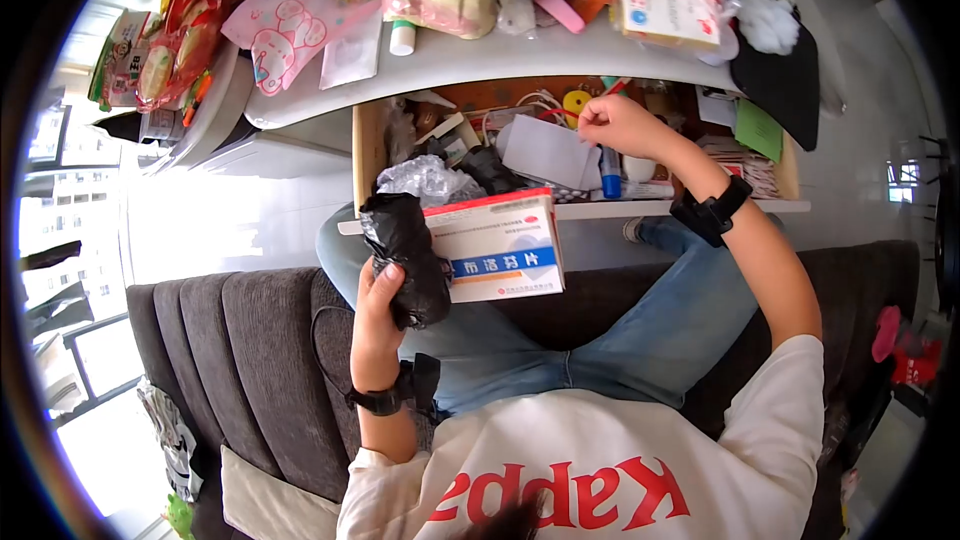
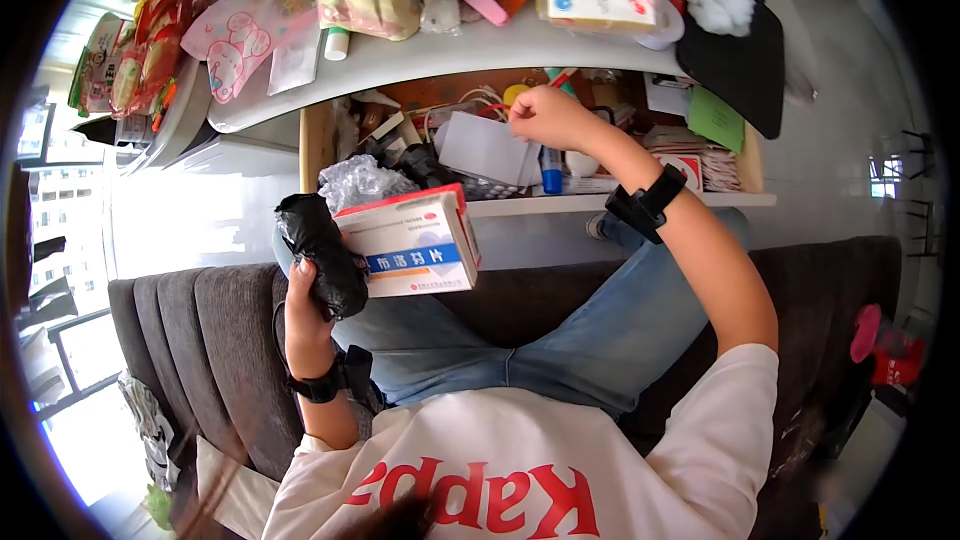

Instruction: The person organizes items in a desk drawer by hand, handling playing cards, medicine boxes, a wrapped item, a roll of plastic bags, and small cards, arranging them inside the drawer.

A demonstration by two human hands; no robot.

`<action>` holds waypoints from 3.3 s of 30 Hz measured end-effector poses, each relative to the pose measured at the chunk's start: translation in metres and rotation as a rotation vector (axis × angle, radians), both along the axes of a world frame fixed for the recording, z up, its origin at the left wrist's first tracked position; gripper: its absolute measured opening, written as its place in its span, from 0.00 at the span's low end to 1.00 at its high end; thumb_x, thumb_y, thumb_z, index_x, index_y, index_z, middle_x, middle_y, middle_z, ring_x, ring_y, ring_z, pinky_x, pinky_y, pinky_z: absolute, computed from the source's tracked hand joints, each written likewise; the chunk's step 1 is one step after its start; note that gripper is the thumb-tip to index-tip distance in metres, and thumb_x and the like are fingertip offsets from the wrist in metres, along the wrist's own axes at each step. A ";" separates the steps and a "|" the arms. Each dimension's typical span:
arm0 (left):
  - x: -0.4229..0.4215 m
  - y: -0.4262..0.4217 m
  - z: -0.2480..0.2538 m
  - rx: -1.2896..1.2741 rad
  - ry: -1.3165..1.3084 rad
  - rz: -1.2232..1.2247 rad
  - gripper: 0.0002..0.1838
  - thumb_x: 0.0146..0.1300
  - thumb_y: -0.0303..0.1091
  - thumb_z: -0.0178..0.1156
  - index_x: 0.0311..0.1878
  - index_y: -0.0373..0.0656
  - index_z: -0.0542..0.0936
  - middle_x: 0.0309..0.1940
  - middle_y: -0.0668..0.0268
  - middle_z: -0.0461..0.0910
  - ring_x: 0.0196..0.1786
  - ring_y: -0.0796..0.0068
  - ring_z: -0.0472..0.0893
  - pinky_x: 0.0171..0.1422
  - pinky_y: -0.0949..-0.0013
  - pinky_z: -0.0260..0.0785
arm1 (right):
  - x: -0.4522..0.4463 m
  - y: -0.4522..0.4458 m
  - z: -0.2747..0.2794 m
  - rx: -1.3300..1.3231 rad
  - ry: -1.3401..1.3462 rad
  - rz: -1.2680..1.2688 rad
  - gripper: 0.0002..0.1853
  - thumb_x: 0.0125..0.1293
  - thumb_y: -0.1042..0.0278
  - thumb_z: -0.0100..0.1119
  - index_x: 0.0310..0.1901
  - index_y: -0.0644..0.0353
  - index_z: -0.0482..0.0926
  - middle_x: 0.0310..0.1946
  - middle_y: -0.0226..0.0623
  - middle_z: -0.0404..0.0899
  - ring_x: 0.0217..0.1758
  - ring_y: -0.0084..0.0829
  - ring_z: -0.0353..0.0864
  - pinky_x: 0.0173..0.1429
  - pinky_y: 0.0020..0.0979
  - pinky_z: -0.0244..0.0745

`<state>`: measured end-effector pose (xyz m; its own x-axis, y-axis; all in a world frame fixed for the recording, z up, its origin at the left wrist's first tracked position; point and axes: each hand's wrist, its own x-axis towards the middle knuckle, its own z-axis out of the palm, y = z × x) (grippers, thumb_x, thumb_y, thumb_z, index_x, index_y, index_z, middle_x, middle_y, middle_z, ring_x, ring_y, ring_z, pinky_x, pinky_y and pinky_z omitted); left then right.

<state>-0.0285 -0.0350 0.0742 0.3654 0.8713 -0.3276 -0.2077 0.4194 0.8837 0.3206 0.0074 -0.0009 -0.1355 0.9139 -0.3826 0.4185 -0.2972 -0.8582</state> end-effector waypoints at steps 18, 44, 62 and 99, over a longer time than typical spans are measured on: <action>0.142 0.090 -0.013 -0.082 0.165 -0.414 0.23 0.59 0.47 0.61 0.44 0.33 0.75 0.31 0.66 0.78 0.30 0.80 0.77 0.36 0.76 0.71 | 0.004 -0.090 0.032 0.133 0.372 -0.378 0.07 0.61 0.69 0.59 0.37 0.64 0.78 0.35 0.31 0.80 0.39 0.17 0.76 0.46 0.19 0.70; 0.074 0.169 0.017 1.471 0.914 -0.491 0.26 0.43 0.23 0.63 0.50 0.39 0.73 0.47 0.59 0.73 0.51 0.57 0.72 0.58 0.62 0.63 | -0.088 -0.057 0.034 0.287 0.176 -0.160 0.05 0.54 0.75 0.62 0.30 0.64 0.75 0.25 0.30 0.70 0.26 0.20 0.67 0.33 0.22 0.65; 0.043 0.269 -0.018 0.878 0.483 0.251 0.21 0.55 0.35 0.64 0.47 0.35 0.68 0.39 0.62 0.75 0.41 0.74 0.73 0.48 0.72 0.66 | -0.073 -0.059 0.038 0.591 0.104 -0.276 0.07 0.52 0.76 0.63 0.30 0.62 0.73 0.42 0.40 0.69 0.44 0.34 0.72 0.50 0.31 0.67; 0.088 0.191 0.016 1.034 0.395 0.194 0.44 0.45 0.25 0.68 0.66 0.38 0.56 0.60 0.58 0.63 0.61 0.64 0.67 0.65 0.64 0.60 | -0.073 0.052 0.073 0.811 0.432 -0.174 0.04 0.56 0.71 0.60 0.30 0.62 0.77 0.47 0.39 0.73 0.47 0.29 0.73 0.50 0.29 0.67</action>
